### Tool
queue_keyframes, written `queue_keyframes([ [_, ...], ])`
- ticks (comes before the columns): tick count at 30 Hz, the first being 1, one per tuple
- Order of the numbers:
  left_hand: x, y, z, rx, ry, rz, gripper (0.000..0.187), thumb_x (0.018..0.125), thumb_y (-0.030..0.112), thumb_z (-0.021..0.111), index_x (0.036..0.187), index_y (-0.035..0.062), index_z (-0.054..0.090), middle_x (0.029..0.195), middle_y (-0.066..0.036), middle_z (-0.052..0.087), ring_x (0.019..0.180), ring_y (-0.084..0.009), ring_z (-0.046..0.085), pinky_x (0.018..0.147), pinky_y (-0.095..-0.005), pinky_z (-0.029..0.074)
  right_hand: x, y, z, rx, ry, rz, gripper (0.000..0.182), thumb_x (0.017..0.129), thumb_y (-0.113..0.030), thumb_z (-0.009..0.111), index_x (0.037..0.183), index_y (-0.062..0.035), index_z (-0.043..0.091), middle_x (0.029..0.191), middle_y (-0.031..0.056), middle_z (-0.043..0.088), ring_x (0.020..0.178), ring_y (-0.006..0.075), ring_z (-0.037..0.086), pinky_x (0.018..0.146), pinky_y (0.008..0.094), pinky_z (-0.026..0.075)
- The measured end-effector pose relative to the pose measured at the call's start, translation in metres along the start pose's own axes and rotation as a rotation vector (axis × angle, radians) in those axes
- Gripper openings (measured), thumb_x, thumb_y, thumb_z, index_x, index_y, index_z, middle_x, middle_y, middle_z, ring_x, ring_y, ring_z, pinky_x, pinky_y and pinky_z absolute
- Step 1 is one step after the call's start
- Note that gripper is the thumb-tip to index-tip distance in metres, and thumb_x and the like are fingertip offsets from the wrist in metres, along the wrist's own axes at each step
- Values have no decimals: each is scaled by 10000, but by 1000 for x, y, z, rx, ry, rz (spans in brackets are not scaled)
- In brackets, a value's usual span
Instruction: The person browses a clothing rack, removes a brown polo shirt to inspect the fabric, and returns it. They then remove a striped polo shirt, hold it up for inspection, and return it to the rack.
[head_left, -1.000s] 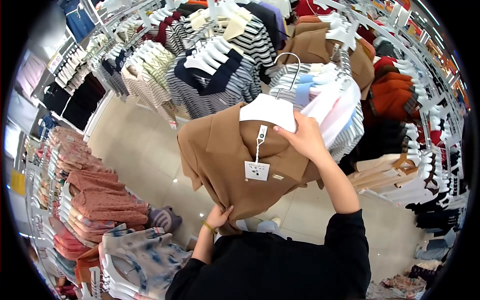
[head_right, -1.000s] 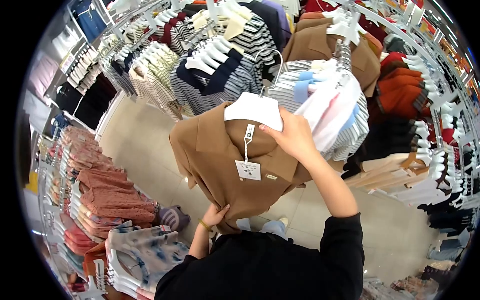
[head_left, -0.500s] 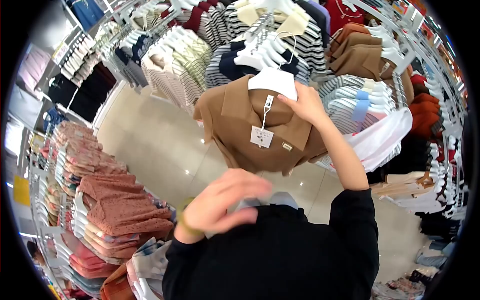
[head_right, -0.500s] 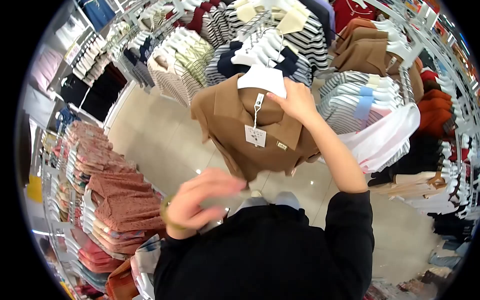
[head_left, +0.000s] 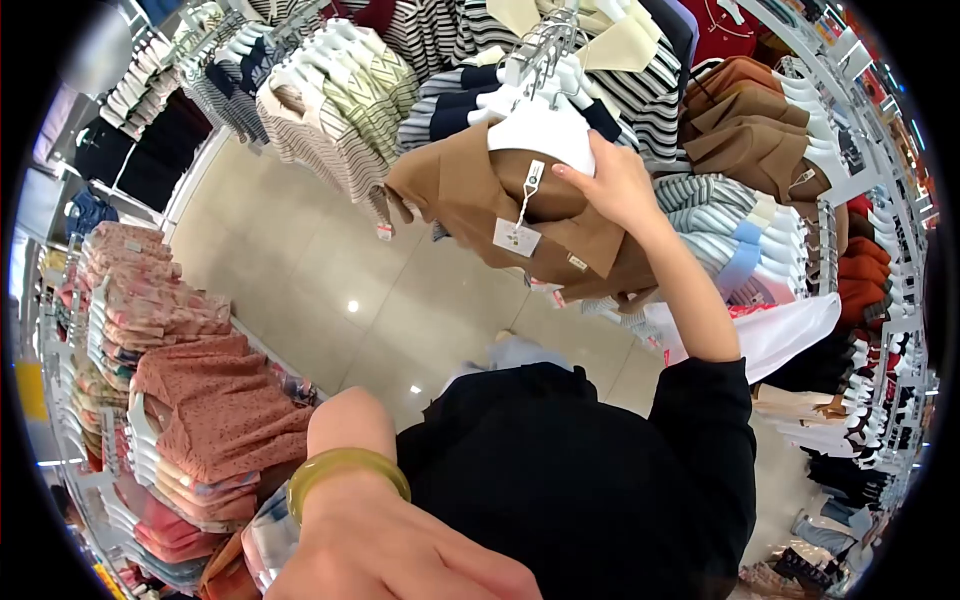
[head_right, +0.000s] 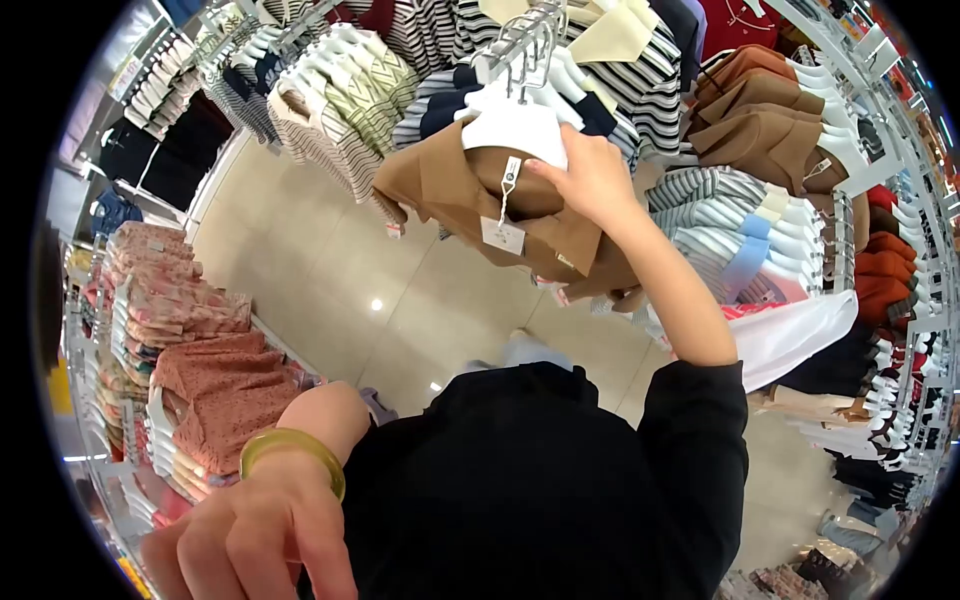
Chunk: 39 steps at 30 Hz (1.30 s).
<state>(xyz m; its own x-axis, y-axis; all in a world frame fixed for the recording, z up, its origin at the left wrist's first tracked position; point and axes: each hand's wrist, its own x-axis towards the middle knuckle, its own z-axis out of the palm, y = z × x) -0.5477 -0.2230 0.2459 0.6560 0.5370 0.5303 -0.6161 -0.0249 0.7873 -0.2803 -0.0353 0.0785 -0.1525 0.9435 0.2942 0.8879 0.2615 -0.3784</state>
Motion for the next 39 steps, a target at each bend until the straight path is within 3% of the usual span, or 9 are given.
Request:
queue_keyframes([
  [3,23,-41,-11,-117,108,323,70,813,64,600,825,83,533,972,-111,603,887,-173,565,665,-244,425,10,3,3,-3,-40,-11,477,733,-425,654,842,22,527,690,209,596,696,382,594,627,449,472],
  [6,50,-39,-44,-197,-294,353,69,805,36,607,809,73,548,984,-119,607,858,-182,555,655,-230,419,18,7,15,21,-128,41,497,746,-409,643,980,19,547,744,233,600,732,389,587,659,447,457],
  [20,12,-11,-122,-204,-225,392,19,791,46,632,800,57,620,990,-93,612,827,-185,559,681,-251,428,25,-20,67,32,-19,241,577,738,-401,657,1133,-8,508,725,230,608,727,400,600,646,465,476],
  [22,-28,-6,-136,-586,-237,24,407,922,332,316,851,-49,443,962,-334,460,772,-487,482,638,-556,392,24,-27,69,51,-10,274,579,737,-406,656,1134,-8,514,729,229,609,721,395,600,651,459,477],
  [25,-36,-4,-142,-629,-184,62,441,898,367,353,811,-59,423,955,-337,424,752,-506,455,631,-561,374,21,-29,75,25,40,270,558,732,-409,660,1110,-17,539,733,210,616,713,383,602,645,448,477],
  [29,-31,-2,-170,-712,-377,37,486,893,412,348,803,-58,429,960,-326,420,776,-507,447,650,-576,365,14,-42,78,-27,9,259,532,725,-398,667,1104,-43,555,756,201,621,711,370,605,644,440,478],
  [32,11,17,-163,-408,-321,152,68,798,56,625,733,58,645,962,-93,622,832,-176,565,687,-250,429,10,-44,88,-58,57,297,505,724,-388,670,1080,-44,570,759,199,621,716,371,602,657,436,476],
  [34,-1,32,-147,-306,68,2,38,804,59,616,770,62,633,970,-92,625,827,-167,566,677,-246,422,11,-47,86,-32,64,317,506,724,-383,671,1083,-40,569,760,205,618,725,372,601,665,435,475],
  [39,-10,-10,-155,-353,46,583,272,758,259,709,864,47,576,894,-88,581,757,-179,528,640,-253,400,17,-53,78,24,134,340,527,731,-382,660,1115,-36,556,787,216,616,757,379,593,690,430,470],
])
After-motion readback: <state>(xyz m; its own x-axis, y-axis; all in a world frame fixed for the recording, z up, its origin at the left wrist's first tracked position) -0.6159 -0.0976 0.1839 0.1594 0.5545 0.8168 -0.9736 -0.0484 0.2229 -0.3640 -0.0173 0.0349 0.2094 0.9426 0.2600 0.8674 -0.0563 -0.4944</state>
